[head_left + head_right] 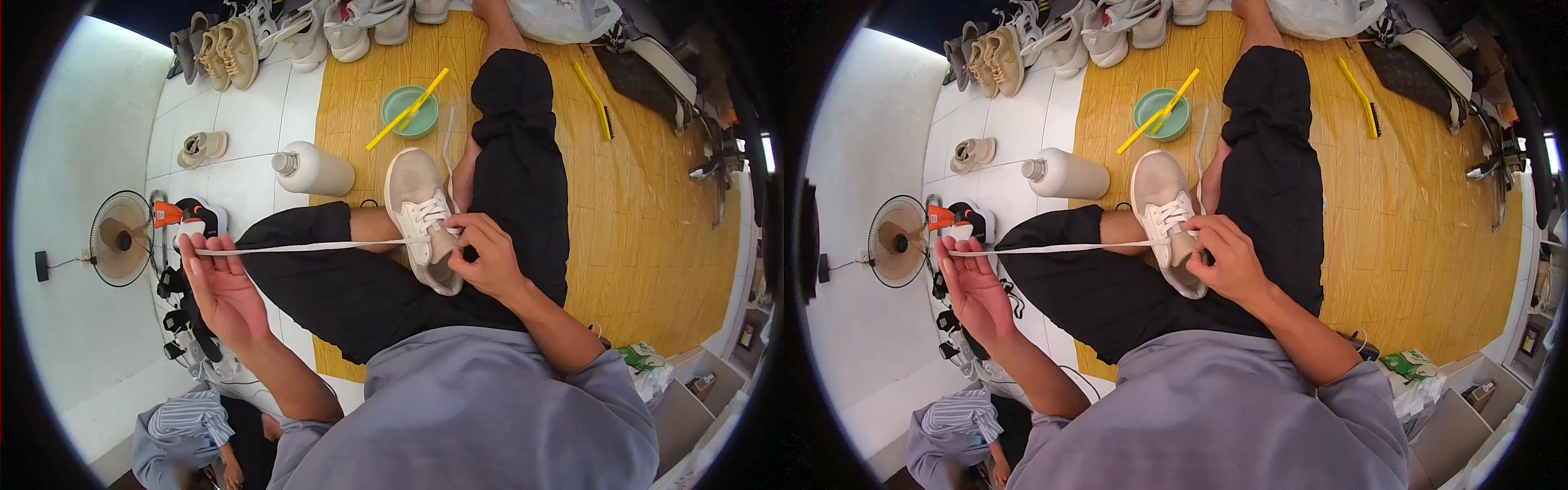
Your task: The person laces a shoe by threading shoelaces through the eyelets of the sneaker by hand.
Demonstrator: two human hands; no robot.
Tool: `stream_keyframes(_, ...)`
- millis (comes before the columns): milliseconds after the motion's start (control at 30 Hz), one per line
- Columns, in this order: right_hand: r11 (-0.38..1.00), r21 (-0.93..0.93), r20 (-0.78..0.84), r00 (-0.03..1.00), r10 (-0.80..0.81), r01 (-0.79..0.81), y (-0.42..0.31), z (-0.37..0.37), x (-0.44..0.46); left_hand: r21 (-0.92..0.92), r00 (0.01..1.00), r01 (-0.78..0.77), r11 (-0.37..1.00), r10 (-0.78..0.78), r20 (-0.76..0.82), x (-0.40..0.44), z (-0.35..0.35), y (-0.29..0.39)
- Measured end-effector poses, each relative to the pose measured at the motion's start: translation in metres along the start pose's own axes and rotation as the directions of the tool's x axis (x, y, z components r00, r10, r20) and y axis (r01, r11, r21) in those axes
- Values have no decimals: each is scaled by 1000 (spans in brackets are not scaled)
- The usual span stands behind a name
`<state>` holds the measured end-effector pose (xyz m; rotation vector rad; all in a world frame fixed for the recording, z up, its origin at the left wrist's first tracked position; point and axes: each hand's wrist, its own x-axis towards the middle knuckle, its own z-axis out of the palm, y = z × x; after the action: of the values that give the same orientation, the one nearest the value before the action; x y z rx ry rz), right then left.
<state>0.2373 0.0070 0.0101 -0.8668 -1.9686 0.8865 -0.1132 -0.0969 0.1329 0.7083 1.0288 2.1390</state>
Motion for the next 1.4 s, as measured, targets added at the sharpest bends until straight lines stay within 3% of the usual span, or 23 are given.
stream_keyframes(100, 999, -21, 6, 999, -36, 36, 0, 1, 1, -34, 998, -23, 999, 25, 50, 14, -21, 9)
stream_keyframes(133, 1000, -12, 10, 1000, -17, 17, -1, 0, 1, 67, 976, -73, 995, 85, -198, 15, -14, 9)
stream_keyframes(233, 1000, 5, 17, 1000, 8, -8, -1, 0, 2, 159, 986, -129, 979, 144, -85, 20, -22, 17)
stream_keyframes(267, 1000, 1, 16, 1000, -4, 4, 0, 1, 2, 234, 972, -126, 964, 168, -167, 19, -20, 17)
stream_keyframes(367, 1000, 6, 22, 1000, 6, -6, 1, 1, 1, 449, 981, -28, 893, 111, -159, 7, 1, -1)
stream_keyframes(400, 1000, 11, 28, 1000, 15, -15, 1, 2, 1, 552, 999, -46, 832, 37, 28, 1, 13, -15)
stream_keyframes(467, 1000, 9, 24, 1000, -11, 11, 2, 2, 2, 682, 974, -6, 732, -150, 169, -30, 55, -43)
stream_keyframes(500, 1000, 6, 22, 999, -23, 23, 2, 2, 3, 789, 947, -48, 613, -223, 230, -42, 62, -59)
stream_keyframes(567, 1000, 8, 22, 999, -27, 27, 0, 2, 3, 825, 897, -212, 524, -232, 377, -56, 88, -92)
stream_keyframes(700, 1000, -6, 23, 999, -24, 25, 0, 0, 2, 826, 837, -371, 425, -232, 496, -73, 82, -146)
stream_keyframes(967, 999, 11, 22, 999, -42, 42, 4, 4, 3, 881, 829, -390, 266, -315, 462, -72, 89, -148)
stream_keyframes(1033, 999, 6, 17, 999, -38, 38, 3, 3, 3, 898, 841, -354, 264, -332, 428, -72, 88, -151)
stream_keyframes(1233, 999, 1, 1, 999, -34, 34, 4, 2, 2, 829, 791, -485, 279, -263, 552, -67, 86, -155)
stream_keyframes(1400, 999, -17, 5, 999, -51, 51, 5, 3, 3, 843, 827, -420, 336, -240, 508, -74, 86, -161)
